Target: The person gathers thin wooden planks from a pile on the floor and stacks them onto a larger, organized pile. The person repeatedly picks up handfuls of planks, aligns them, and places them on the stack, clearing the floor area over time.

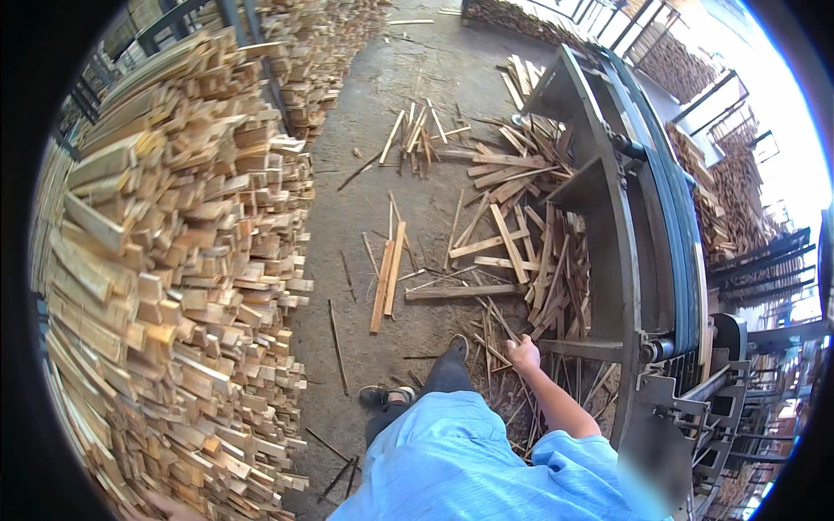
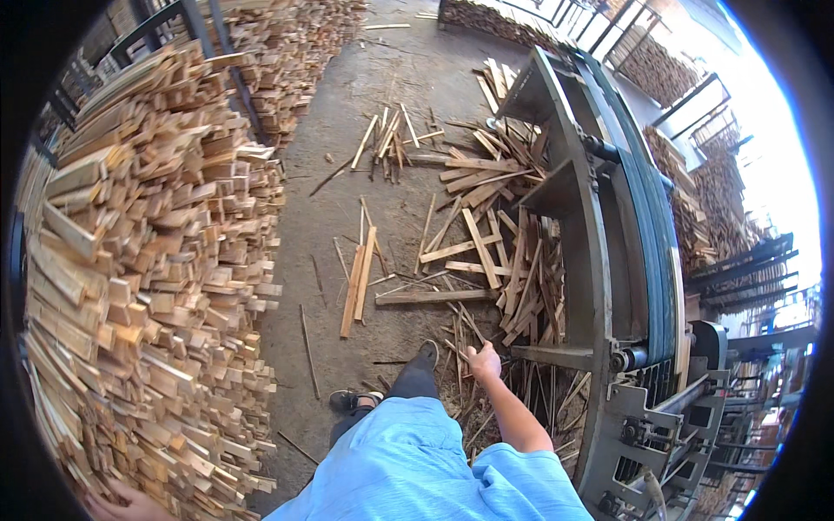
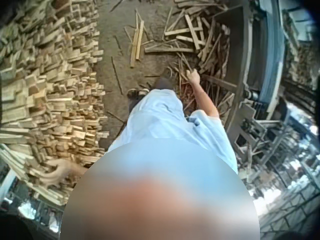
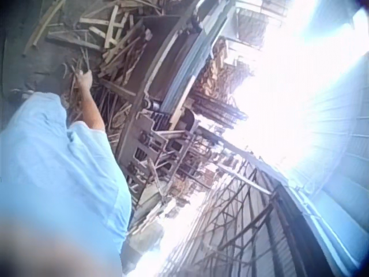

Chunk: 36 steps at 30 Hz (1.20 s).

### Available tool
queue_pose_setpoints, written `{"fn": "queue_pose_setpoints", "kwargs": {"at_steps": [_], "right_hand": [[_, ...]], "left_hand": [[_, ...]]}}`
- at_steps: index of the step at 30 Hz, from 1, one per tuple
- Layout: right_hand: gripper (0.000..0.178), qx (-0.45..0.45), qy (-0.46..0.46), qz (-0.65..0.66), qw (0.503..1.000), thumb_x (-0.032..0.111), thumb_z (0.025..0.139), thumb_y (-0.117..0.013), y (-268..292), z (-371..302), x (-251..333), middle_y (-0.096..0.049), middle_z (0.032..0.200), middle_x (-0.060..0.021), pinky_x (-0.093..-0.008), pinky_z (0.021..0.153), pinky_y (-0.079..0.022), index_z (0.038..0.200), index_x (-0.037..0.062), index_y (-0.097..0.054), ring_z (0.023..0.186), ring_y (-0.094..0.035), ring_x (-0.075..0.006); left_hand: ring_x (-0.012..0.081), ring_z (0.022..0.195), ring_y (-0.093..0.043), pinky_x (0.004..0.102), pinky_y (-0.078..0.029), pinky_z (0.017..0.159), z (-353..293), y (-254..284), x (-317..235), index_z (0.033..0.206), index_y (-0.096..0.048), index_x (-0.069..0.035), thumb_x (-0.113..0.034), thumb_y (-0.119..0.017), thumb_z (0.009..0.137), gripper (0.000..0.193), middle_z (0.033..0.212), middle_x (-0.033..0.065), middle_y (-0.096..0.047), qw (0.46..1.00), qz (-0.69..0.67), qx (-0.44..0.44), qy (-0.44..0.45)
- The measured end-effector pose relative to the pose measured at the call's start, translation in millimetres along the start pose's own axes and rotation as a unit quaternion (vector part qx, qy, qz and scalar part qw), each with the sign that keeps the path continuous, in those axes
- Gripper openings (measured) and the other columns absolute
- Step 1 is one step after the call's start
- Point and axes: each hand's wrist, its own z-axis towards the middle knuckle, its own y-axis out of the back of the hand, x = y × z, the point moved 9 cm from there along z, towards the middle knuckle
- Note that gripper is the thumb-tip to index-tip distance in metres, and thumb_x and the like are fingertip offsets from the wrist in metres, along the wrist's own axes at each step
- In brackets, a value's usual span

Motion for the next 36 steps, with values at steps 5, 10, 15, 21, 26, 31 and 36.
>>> {"fn": "queue_pose_setpoints", "kwargs": {"at_steps": [5,10,15,21,26,31,36], "right_hand": [[0.05,0.184,0.065,-0.012,0.981,0.043,0.084,-0.064,-40,36,-12,-0.069,0.104,-0.0268,-0.0406,0.093,-0.05,0.104,-0.0022,-0.071,0.105,-0.067,-0.036],[0.054,0.302,0.117,0.116,0.939,0.038,0.087,-0.067,-35,6,36,-0.066,0.121,-0.022,-0.0389,0.098,-0.049,0.122,-0.0026,-0.064,0.115,-0.063,-0.0334],[0.054,0.302,0.078,0.161,0.936,0.037,0.087,-0.068,-4,29,5,-0.066,0.122,-0.0212,-0.0376,0.1,-0.048,0.124,-0.0024,-0.063,0.116,-0.063,-0.0325],[0.043,0.09,-0.057,0.179,0.978,0.033,0.084,-0.07,30,91,-121,-0.073,0.102,-0.0147,-0.0368,0.086,-0.052,0.111,0.0002,-0.069,0.096,-0.069,-0.0263],[0.039,0.065,-0.158,0.238,0.956,0.029,0.086,-0.068,21,63,-203,-0.073,0.093,-0.0119,-0.0329,0.076,-0.053,0.111,-0.0011,-0.068,0.085,-0.07,-0.0193],[0.036,0.136,-0.246,0.283,0.917,0.027,0.088,-0.068,25,-5,-193,-0.072,0.089,-0.0096,-0.0315,0.071,-0.053,0.109,-0.0026,-0.066,0.077,-0.068,-0.0158],[0.032,0.161,-0.257,0.348,0.887,0.024,0.091,-0.066,-27,-66,-181,-0.071,0.094,-0.0098,-0.0303,0.07,-0.053,0.11,-0.0018,-0.067,0.078,-0.067,-0.0162]], "left_hand": [[0.0366,0.138,-0.04,0.0513,-0.032,0.116,-102,-41,-179,0.135,-0.049,0.003,-0.005,-0.062,0.087,0.051,0.143,0.0212,-0.048,0.877,-0.355,0.315,0.071],[0.039,0.132,-0.044,0.0511,-0.035,0.111,-242,-48,-302,0.132,-0.053,-0.001,-0.009,-0.069,0.081,0.054,0.133,0.023,-0.054,0.728,-0.364,0.581,0.009],[0.0391,0.104,-0.063,0.0457,-0.048,0.094,-371,-54,-312,0.125,-0.059,0.002,-0.019,-0.074,0.078,0.054,0.11,0.0223,-0.067,0.638,-0.331,0.693,0.041],[0.0318,0.097,-0.069,0.041,-0.052,0.088,-410,-80,-329,0.125,-0.061,0.002,-0.026,-0.072,0.082,0.053,0.103,0.0194,-0.071,0.511,-0.303,0.804,0.026],[0.0229,0.096,-0.067,0.0351,-0.052,0.085,-370,-121,-405,0.126,-0.06,0.003,-0.025,-0.069,0.088,0.049,0.105,0.0168,-0.07,0.461,-0.354,0.812,0.043],[0.0213,0.099,-0.066,0.0345,-0.051,0.089,-321,-148,-502,0.13,-0.057,0.005,-0.023,-0.065,0.09,0.049,0.11,0.0169,-0.069,0.418,-0.403,0.813,0.034],[0.0254,0.105,-0.067,0.0362,-0.052,0.091,-301,-179,-577,0.131,-0.056,0.004,-0.022,-0.064,0.09,0.049,0.115,0.0194,-0.069,0.423,-0.433,0.791,-0.094]]}}
